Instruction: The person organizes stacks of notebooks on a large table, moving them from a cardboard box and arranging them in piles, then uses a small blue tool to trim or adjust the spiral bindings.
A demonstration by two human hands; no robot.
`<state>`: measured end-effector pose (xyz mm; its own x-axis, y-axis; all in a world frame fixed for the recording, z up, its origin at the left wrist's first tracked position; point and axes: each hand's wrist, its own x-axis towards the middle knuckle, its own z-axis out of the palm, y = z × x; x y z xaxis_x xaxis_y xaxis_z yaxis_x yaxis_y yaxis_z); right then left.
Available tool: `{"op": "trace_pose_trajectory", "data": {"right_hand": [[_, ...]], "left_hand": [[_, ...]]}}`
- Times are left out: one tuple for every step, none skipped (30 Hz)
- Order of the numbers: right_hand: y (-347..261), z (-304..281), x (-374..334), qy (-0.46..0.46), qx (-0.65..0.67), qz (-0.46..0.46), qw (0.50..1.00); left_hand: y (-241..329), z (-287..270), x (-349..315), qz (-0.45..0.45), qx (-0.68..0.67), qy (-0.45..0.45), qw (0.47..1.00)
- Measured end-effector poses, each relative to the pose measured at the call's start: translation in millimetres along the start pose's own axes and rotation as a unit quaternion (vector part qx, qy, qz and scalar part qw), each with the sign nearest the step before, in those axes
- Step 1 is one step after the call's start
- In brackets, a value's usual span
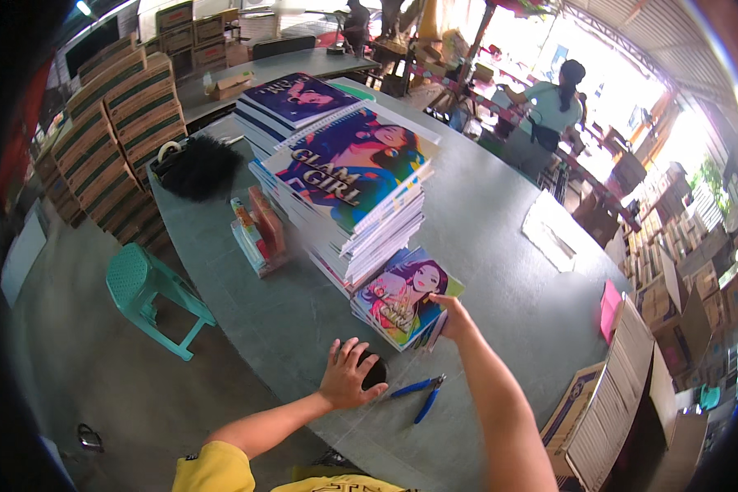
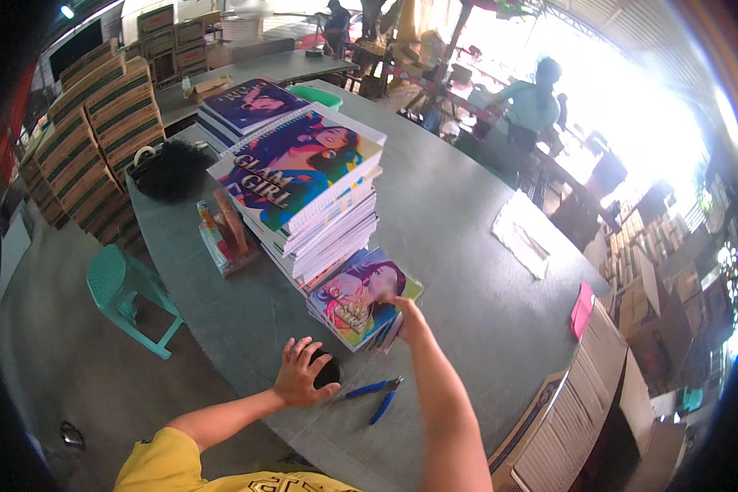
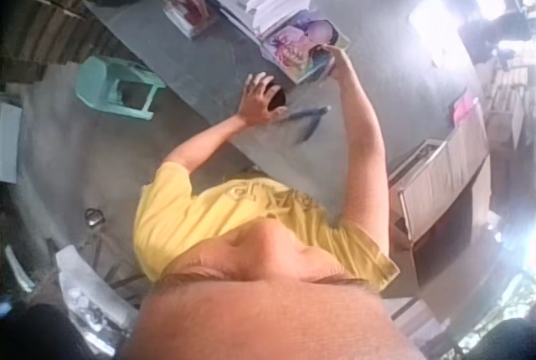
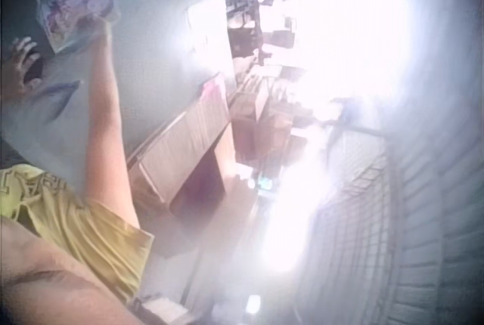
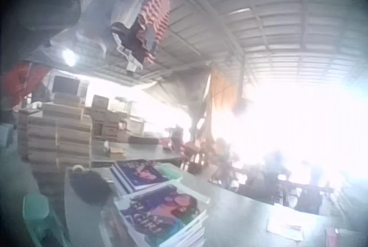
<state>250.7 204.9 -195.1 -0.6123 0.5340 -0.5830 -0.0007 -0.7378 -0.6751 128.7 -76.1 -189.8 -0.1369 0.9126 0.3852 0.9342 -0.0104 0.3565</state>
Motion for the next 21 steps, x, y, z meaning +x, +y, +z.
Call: {"op": "trace_pose_trajectory", "data": {"right_hand": [[-10, 6, -1, 0.144, -0.116, 0.003, 0.983], [-31, 10, -8, 0.289, -0.226, 0.003, 0.930], [-48, 14, -13, 0.367, -0.380, -0.097, 0.844], [-68, 20, -20, 0.438, -0.514, -0.184, 0.714], [-98, 31, -30, 0.406, -0.538, -0.249, 0.695], [-137, 42, -34, 0.348, -0.520, -0.254, 0.738], [-193, 70, -55, 0.250, -0.628, -0.150, 0.721], [-213, 93, -89, 0.220, -0.668, -0.296, 0.647], [-237, 108, -135, 0.225, -0.702, -0.444, 0.509], [-261, 122, -185, 0.260, -0.703, -0.556, 0.358], [-250, 164, -274, 0.204, -0.663, -0.493, 0.525], [-256, 163, -330, 0.234, -0.699, -0.534, 0.414], [-244, 158, -386, 0.223, -0.647, -0.604, 0.410], [-223, 148, -437, 0.211, -0.646, -0.615, 0.400], [-195, 121, -475, 0.217, -0.657, -0.588, 0.418], [-166, 90, -510, 0.230, -0.666, -0.554, 0.442], [-136, 54, -543, 0.244, -0.672, -0.516, 0.471], [-103, 15, -574, 0.270, -0.679, -0.461, 0.503], [-67, -20, -615, 0.314, -0.685, -0.394, 0.526], [-34, -55, -645, 0.341, -0.689, -0.329, 0.549], [-6, -88, -671, 0.360, -0.699, -0.261, 0.560]], "left_hand": [[-1, -3, -1, 0.018, -0.003, 0.014, 1.000], [1, -3, 2, 0.043, -0.010, 0.032, 0.998], [6, -5, 9, 0.053, -0.011, 0.048, 0.997], [11, -8, 18, 0.071, -0.017, 0.062, 0.995], [19, -11, 27, 0.088, -0.024, 0.075, 0.993], [34, -21, 43, 0.112, -0.026, 0.089, 0.989], [52, -31, 61, 0.138, -0.032, 0.096, 0.985], [65, -43, 71, 0.131, -0.055, 0.110, 0.984], [86, -53, 85, 0.135, -0.085, 0.124, 0.979], [108, -66, 101, 0.168, -0.136, 0.140, 0.966], [119, -84, 106, 0.172, -0.174, 0.165, 0.955], [153, -100, 116, 0.213, -0.196, 0.170, 0.942], [179, -119, 121, 0.239, -0.210, 0.179, 0.931], [202, -135, 122, 0.275, -0.218, 0.181, 0.919], [224, -143, 123, 0.304, -0.221, 0.178, 0.909], [247, -151, 125, 0.334, -0.224, 0.173, 0.899], [273, -159, 124, 0.373, -0.229, 0.153, 0.886], [302, -165, 124, 0.416, -0.241, 0.131, 0.867], [337, -166, 129, 0.470, -0.267, 0.111, 0.834], [371, -166, 130, 0.480, -0.303, 0.061, 0.821], [407, -164, 131, 0.485, -0.336, 0.014, 0.808]]}}
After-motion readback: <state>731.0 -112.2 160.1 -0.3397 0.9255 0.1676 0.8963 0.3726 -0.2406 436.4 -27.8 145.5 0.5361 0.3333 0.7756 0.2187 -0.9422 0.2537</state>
